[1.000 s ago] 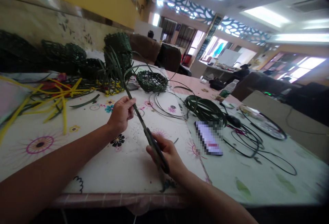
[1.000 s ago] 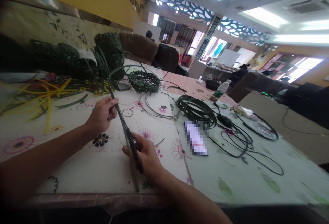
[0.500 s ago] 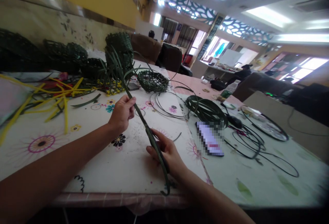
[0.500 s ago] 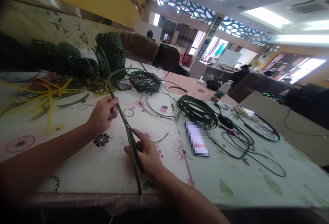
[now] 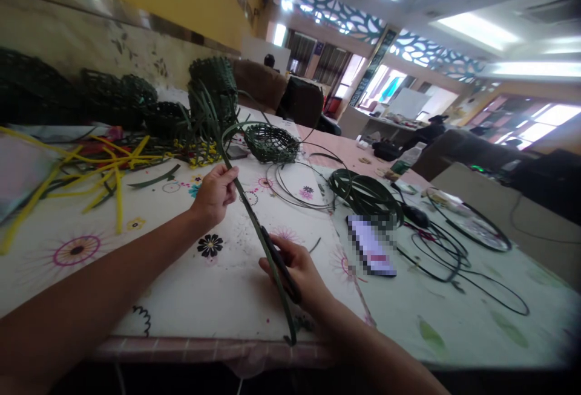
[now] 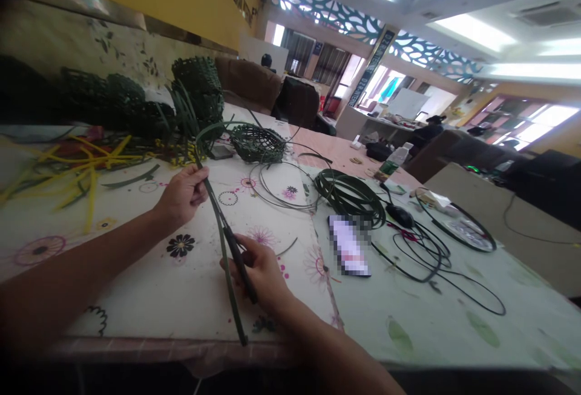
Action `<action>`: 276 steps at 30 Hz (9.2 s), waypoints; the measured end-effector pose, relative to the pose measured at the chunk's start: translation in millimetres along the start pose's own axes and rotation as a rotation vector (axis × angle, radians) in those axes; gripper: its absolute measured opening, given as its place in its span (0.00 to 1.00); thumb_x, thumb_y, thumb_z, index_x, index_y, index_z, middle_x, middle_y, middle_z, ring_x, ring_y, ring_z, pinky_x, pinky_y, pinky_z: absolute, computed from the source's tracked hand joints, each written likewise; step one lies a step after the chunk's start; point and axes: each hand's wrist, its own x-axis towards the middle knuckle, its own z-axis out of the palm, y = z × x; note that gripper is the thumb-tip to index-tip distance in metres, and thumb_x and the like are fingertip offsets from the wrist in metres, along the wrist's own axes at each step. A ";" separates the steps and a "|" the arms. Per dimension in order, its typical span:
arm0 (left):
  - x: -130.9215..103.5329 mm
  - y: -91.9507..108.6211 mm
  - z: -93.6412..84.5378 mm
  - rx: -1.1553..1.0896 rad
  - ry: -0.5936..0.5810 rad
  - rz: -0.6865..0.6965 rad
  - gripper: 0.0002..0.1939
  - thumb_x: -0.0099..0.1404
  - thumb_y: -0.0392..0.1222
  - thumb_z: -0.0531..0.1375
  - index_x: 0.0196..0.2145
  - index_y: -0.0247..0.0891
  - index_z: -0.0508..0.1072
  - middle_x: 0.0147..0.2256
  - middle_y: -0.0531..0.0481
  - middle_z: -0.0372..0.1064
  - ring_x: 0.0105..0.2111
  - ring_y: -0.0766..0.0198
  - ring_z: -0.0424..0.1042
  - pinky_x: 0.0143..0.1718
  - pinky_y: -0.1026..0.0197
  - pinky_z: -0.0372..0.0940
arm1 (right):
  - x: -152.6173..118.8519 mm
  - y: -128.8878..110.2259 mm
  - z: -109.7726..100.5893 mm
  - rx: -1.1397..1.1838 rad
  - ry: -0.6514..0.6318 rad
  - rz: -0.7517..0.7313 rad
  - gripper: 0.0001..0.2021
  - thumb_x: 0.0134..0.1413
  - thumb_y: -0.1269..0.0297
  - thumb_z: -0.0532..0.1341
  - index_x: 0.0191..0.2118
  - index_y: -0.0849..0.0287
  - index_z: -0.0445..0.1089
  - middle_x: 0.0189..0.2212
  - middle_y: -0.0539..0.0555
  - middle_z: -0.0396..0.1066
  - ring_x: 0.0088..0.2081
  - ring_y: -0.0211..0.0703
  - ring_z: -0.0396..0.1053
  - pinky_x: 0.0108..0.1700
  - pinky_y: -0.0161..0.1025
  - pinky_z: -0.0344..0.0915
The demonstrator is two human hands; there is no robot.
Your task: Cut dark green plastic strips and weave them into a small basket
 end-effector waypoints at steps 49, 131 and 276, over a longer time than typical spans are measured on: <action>-11.8 -9.2 6.1 0.019 -0.022 -0.022 0.16 0.65 0.34 0.59 0.25 0.39 0.55 0.14 0.61 0.53 0.10 0.76 0.45 0.13 0.71 0.40 | -2.7 2.2 0.1 0.042 0.051 0.037 0.26 0.48 0.51 0.71 0.51 0.60 0.72 0.21 0.44 0.61 0.21 0.30 0.55 0.22 0.29 0.52; -3.8 -5.5 1.2 -0.034 -0.032 0.013 0.15 0.64 0.35 0.60 0.23 0.38 0.58 0.14 0.61 0.52 0.10 0.77 0.45 0.12 0.70 0.40 | -10.4 3.1 -1.2 -0.549 0.159 -0.151 0.16 0.54 0.57 0.67 0.47 0.59 0.74 0.22 0.45 0.60 0.25 0.35 0.55 0.29 0.33 0.54; -7.7 2.9 3.6 -0.050 -0.001 0.040 0.16 0.64 0.35 0.60 0.23 0.38 0.57 0.14 0.61 0.51 0.10 0.77 0.45 0.12 0.70 0.40 | -9.7 12.0 -4.4 -0.180 0.013 -0.128 0.23 0.54 0.59 0.68 0.55 0.58 0.73 0.26 0.46 0.58 0.27 0.34 0.53 0.28 0.33 0.52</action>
